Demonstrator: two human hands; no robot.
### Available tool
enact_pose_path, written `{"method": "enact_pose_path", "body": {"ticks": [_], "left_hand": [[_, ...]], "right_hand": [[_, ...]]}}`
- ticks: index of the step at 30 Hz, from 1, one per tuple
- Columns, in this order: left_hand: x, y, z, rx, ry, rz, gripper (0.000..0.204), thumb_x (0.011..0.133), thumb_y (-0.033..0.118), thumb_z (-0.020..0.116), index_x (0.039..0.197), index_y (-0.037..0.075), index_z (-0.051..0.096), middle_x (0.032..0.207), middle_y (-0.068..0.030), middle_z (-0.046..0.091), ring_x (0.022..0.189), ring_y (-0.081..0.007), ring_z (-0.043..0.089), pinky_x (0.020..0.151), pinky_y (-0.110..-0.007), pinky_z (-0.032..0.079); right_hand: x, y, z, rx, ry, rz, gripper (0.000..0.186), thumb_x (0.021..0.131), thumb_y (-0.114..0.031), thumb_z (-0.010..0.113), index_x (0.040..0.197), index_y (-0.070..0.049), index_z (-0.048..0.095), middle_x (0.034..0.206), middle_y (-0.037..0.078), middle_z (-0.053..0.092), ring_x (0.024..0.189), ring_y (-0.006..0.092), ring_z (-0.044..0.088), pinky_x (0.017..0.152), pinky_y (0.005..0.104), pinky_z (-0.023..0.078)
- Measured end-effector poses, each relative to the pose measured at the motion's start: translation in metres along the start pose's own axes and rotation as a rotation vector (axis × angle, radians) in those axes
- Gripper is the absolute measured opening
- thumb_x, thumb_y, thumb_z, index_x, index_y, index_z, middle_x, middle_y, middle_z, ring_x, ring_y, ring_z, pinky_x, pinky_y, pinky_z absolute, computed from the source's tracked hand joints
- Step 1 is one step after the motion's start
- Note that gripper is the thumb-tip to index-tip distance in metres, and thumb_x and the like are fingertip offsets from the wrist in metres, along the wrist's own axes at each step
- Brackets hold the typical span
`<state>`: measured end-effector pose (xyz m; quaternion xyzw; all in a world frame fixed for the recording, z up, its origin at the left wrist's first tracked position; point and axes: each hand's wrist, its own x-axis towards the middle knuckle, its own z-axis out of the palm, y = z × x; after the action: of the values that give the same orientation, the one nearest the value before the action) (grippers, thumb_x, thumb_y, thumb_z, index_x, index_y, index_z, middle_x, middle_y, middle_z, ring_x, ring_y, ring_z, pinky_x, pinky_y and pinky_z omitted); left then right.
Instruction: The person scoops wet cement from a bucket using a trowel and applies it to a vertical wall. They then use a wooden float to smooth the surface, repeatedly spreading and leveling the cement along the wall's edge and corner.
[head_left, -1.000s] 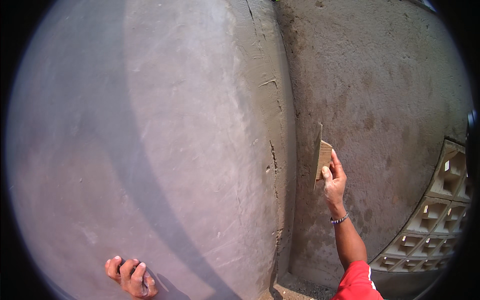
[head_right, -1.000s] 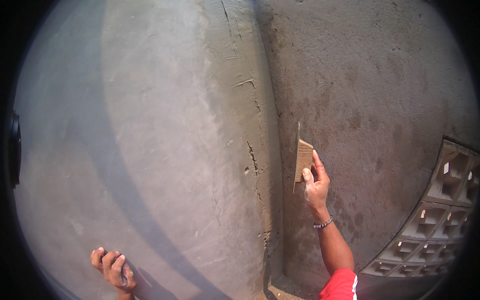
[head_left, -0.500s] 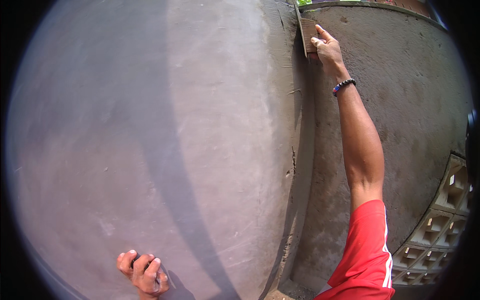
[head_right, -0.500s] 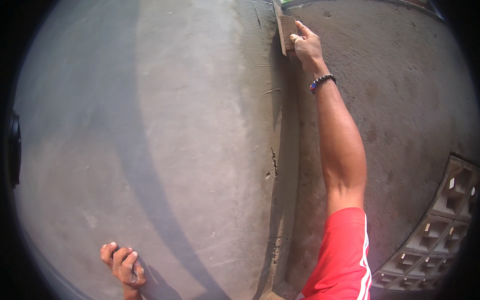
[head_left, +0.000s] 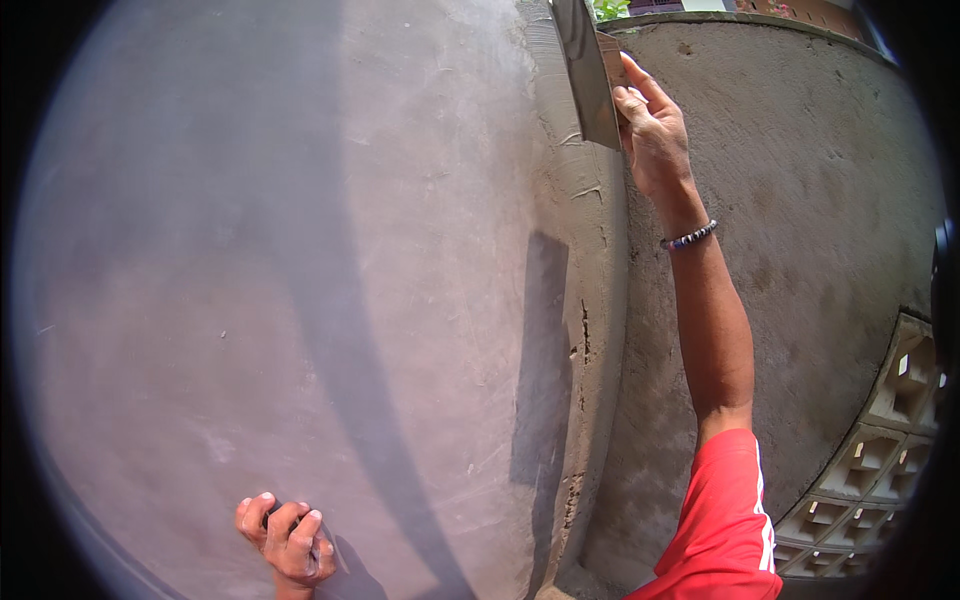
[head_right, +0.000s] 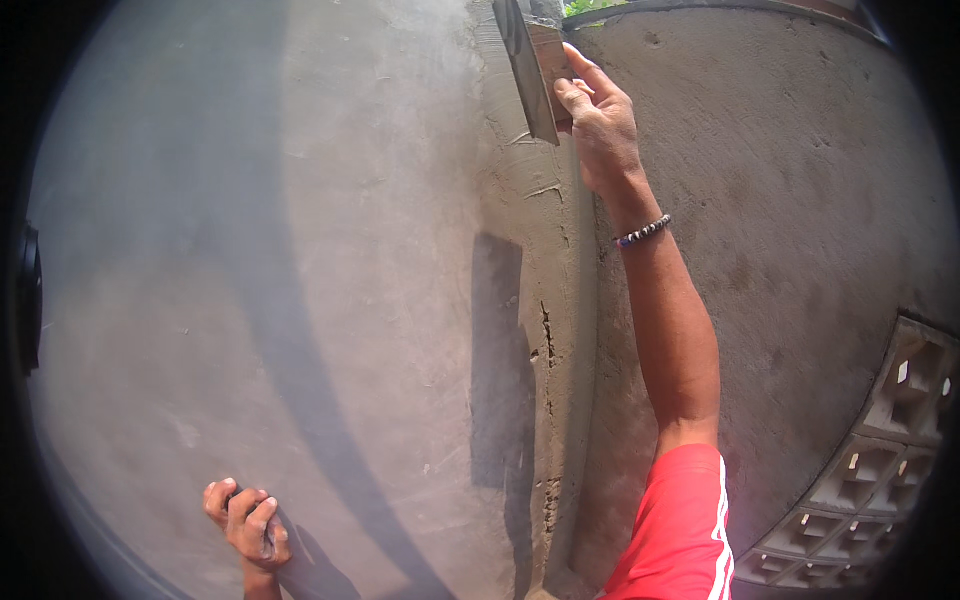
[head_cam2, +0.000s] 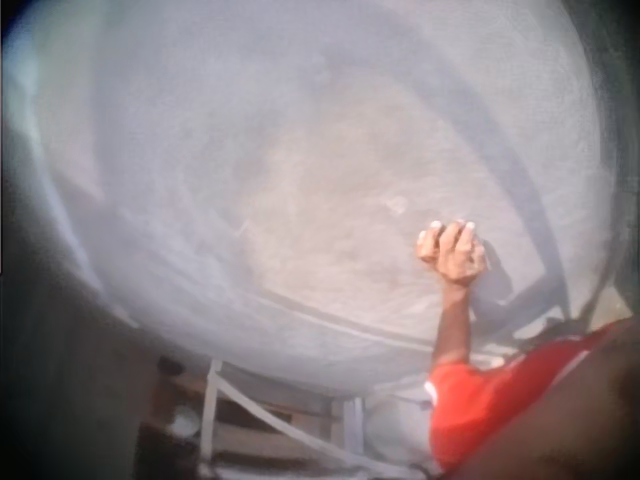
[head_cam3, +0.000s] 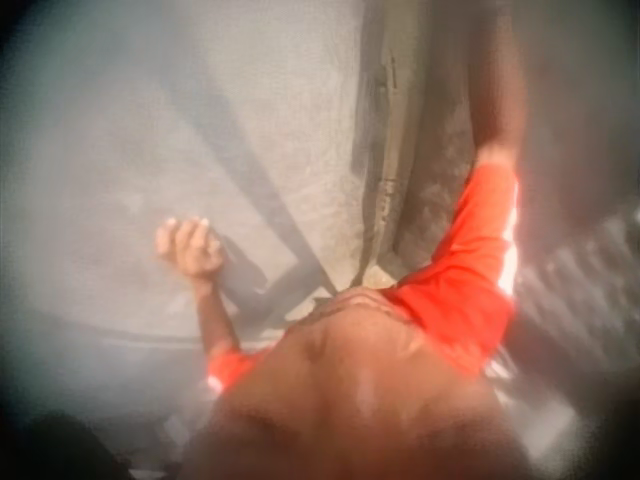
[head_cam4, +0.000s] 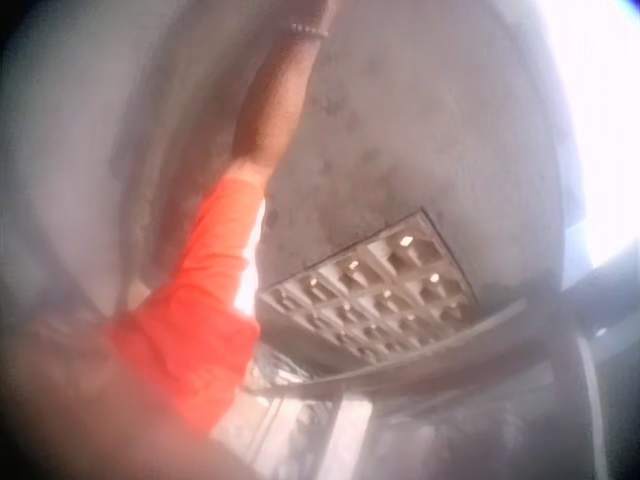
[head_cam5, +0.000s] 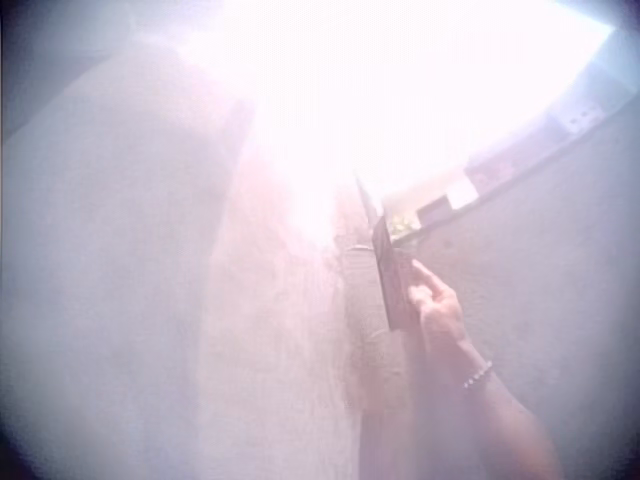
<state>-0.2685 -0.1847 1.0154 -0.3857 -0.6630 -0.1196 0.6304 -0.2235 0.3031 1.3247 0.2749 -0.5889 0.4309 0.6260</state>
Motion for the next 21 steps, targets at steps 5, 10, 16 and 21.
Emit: {"method": "enact_pose_path", "body": {"ticks": [5, 10, 16, 21], "left_hand": [[-0.005, 0.0, 0.003, 0.007, -0.019, -0.002, 0.024, 0.07, 0.02, 0.054, 0.09, 0.009, 0.061, 0.089, -0.0087, 0.061, 0.11, -0.035, 0.045, 0.097, -0.056, 0.032], [-0.005, -0.001, -0.001, 0.017, -0.025, -0.001, 0.023, 0.073, 0.023, 0.054, 0.09, 0.009, 0.061, 0.09, -0.008, 0.06, 0.11, -0.0347, 0.045, 0.097, -0.056, 0.032], [-0.007, 0.002, 0.001, 0.023, -0.046, -0.021, 0.023, 0.074, 0.023, 0.054, 0.091, 0.009, 0.061, 0.09, -0.0077, 0.06, 0.111, -0.0344, 0.044, 0.098, -0.056, 0.031], [-0.008, 0.0, 0.0, 0.03, -0.043, -0.021, 0.025, 0.069, 0.017, 0.053, 0.092, 0.009, 0.061, 0.091, -0.0078, 0.06, 0.114, -0.0341, 0.044, 0.1, -0.056, 0.03]], "right_hand": [[0.066, 0.032, -0.049, -0.175, 0.2, 0.165, 0.047, 0.098, -0.009, 0.05, 0.145, -0.014, 0.043, 0.112, 0.007, 0.065, 0.09, 0.0103, 0.063, 0.076, 0.0295, 0.056], [0.081, 0.049, -0.036, -0.277, 0.166, 0.128, 0.046, 0.097, -0.012, 0.054, 0.143, -0.015, 0.047, 0.107, 0.003, 0.065, 0.083, 0.0082, 0.061, 0.071, 0.0244, 0.053], [0.06, 0.049, -0.02, -0.374, -0.005, -0.024, 0.044, 0.098, -0.013, 0.055, 0.141, -0.018, 0.05, 0.111, 0.005, 0.065, 0.092, 0.0072, 0.06, 0.08, 0.0249, 0.053], [-0.012, 0.024, -0.002, -0.203, -0.229, -0.083, 0.043, 0.096, -0.007, 0.054, 0.139, -0.014, 0.052, 0.115, 0.007, 0.063, 0.106, 0.0129, 0.059, 0.092, 0.029, 0.049]]}}
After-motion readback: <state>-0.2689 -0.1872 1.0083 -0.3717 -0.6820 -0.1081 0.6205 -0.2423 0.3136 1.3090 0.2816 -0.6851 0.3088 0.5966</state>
